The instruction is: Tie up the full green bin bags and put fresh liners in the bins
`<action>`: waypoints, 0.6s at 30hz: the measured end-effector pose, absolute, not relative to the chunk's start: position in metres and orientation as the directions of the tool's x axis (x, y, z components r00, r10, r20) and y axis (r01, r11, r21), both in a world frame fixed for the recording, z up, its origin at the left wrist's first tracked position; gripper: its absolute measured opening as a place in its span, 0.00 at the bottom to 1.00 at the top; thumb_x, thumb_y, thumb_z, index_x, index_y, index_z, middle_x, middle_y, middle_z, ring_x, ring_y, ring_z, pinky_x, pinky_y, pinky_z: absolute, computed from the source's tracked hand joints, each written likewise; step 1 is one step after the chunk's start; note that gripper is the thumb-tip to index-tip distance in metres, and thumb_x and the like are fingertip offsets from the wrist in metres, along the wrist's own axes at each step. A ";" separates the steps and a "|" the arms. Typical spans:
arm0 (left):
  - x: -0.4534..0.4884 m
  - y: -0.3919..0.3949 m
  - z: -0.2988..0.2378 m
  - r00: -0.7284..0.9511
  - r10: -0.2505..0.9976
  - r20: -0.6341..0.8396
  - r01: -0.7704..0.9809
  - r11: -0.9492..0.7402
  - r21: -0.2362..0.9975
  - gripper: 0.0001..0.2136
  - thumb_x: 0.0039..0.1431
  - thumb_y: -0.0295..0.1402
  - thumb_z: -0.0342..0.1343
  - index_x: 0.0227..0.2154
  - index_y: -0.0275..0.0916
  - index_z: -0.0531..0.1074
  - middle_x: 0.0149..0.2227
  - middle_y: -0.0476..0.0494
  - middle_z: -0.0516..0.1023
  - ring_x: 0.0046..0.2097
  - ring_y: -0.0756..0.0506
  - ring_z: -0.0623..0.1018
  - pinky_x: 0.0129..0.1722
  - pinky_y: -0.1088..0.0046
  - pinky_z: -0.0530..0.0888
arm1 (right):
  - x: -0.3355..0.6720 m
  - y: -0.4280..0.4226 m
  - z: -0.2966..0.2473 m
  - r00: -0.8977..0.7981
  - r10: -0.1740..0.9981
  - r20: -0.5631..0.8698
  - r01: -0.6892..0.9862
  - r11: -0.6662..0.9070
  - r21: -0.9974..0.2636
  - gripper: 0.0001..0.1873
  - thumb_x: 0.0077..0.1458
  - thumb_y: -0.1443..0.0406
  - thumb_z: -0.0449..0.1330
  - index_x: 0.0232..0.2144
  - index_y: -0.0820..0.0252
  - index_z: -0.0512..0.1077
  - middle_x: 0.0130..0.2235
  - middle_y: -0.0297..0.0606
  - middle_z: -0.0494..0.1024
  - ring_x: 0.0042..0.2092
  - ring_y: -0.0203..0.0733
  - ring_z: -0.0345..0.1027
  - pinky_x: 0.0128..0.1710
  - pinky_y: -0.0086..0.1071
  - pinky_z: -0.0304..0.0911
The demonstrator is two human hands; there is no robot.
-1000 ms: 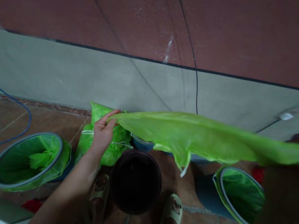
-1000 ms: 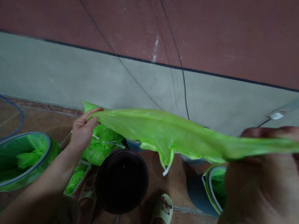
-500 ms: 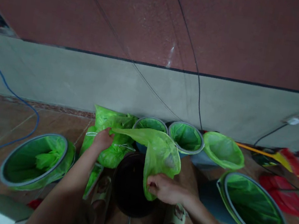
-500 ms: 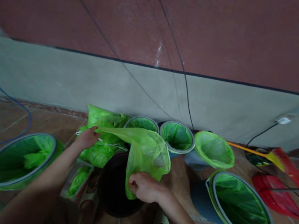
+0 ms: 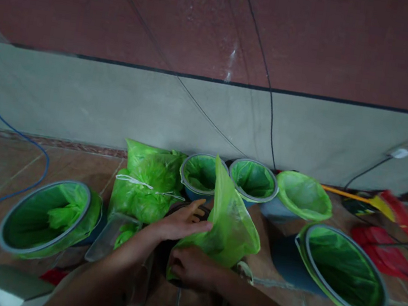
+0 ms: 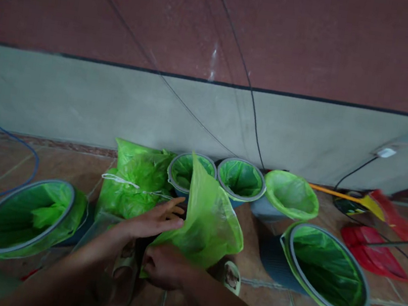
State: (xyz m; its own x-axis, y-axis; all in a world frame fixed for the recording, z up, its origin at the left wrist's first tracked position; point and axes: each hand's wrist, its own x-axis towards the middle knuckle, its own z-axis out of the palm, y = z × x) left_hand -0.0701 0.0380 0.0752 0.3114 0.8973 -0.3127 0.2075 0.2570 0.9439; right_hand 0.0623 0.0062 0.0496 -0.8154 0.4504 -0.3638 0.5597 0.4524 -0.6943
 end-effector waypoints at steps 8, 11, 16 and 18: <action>-0.056 0.034 0.080 0.388 0.883 -0.264 0.464 0.060 0.884 0.42 0.46 0.43 0.66 0.64 0.40 0.59 0.59 0.34 0.71 0.53 0.37 0.76 0.52 0.61 0.72 | 0.065 0.007 0.043 -0.779 0.506 -0.370 0.599 0.426 -0.678 0.16 0.53 0.60 0.51 0.43 0.49 0.72 0.48 0.33 0.79 0.47 0.47 0.73 0.43 0.34 0.65; -0.047 0.034 0.070 0.345 0.905 -0.247 0.675 -0.057 0.736 0.19 0.56 0.36 0.57 0.51 0.39 0.74 0.47 0.38 0.80 0.47 0.39 0.78 0.49 0.63 0.72 | 0.062 0.005 0.042 -0.801 0.505 -0.322 0.571 0.483 -0.664 0.18 0.53 0.59 0.50 0.45 0.50 0.72 0.51 0.34 0.78 0.49 0.48 0.72 0.47 0.34 0.64; -0.058 0.044 0.062 0.247 0.942 -0.228 0.859 -0.104 0.501 0.14 0.63 0.31 0.45 0.38 0.38 0.78 0.39 0.38 0.81 0.44 0.40 0.79 0.47 0.66 0.71 | 0.059 0.005 0.052 -0.822 0.436 -0.367 0.558 0.488 -0.671 0.13 0.54 0.62 0.52 0.35 0.58 0.75 0.38 0.39 0.81 0.39 0.44 0.74 0.38 0.31 0.64; -0.071 0.050 0.063 0.189 0.952 -0.243 0.890 -0.061 0.453 0.15 0.62 0.29 0.45 0.40 0.38 0.78 0.41 0.38 0.81 0.46 0.41 0.79 0.48 0.66 0.71 | 0.062 0.011 0.064 -0.805 0.464 -0.370 0.580 0.484 -0.655 0.14 0.54 0.62 0.53 0.39 0.58 0.75 0.40 0.40 0.81 0.40 0.43 0.74 0.38 0.31 0.63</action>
State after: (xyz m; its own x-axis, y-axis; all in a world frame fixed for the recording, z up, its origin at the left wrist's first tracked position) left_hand -0.0709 0.0500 0.0631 0.1886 0.9515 -0.2429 0.8896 -0.0608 0.4526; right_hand 0.0621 0.0110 0.0640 -0.8048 0.4639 -0.3703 0.5804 0.4845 -0.6545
